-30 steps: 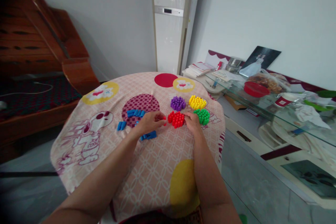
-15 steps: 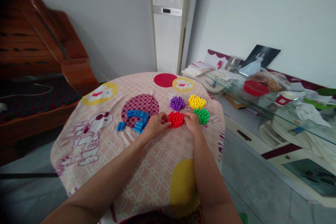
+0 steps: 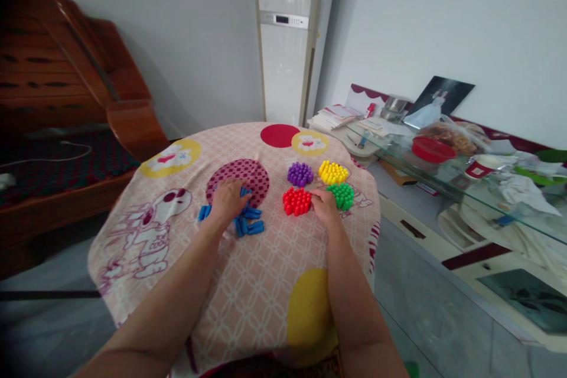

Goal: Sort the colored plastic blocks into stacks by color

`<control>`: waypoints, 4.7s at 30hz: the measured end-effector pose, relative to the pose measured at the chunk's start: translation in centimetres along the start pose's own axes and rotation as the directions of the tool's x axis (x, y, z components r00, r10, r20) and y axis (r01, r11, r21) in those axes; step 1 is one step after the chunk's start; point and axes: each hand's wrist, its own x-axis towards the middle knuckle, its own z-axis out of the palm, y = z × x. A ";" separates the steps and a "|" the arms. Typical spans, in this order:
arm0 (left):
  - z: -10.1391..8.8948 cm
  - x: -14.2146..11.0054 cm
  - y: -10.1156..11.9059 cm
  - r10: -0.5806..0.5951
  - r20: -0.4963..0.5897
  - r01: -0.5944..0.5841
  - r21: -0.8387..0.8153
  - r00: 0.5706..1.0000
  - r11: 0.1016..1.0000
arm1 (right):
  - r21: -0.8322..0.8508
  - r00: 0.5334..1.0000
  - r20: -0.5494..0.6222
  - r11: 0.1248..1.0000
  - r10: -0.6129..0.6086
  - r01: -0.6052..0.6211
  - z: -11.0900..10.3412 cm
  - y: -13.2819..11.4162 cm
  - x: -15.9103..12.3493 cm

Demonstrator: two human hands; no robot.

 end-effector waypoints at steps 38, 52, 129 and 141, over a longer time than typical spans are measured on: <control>1.5 -3.9 9.6 0.566 -0.050 -0.446 -0.674 0.823 0.589 | -0.180 0.938 -0.329 0.983 -0.106 0.048 0.9 -0.8 -11.3; -1.7 0.5 -4.4 -0.217 0.101 0.215 0.033 0.971 0.976 | -0.711 0.888 -0.460 0.594 0.010 -0.375 1.1 -1.9 -10.4; -3.2 0.3 -2.7 0.267 0.327 -0.199 -0.228 0.906 0.953 | -0.226 0.848 -0.526 0.972 -0.065 -0.066 -0.7 1.1 -10.0; -5.0 0.1 -3.4 0.182 0.365 -0.122 -0.181 0.913 0.976 | -0.200 0.840 -0.540 0.977 -0.049 -0.071 -0.5 0.2 -10.2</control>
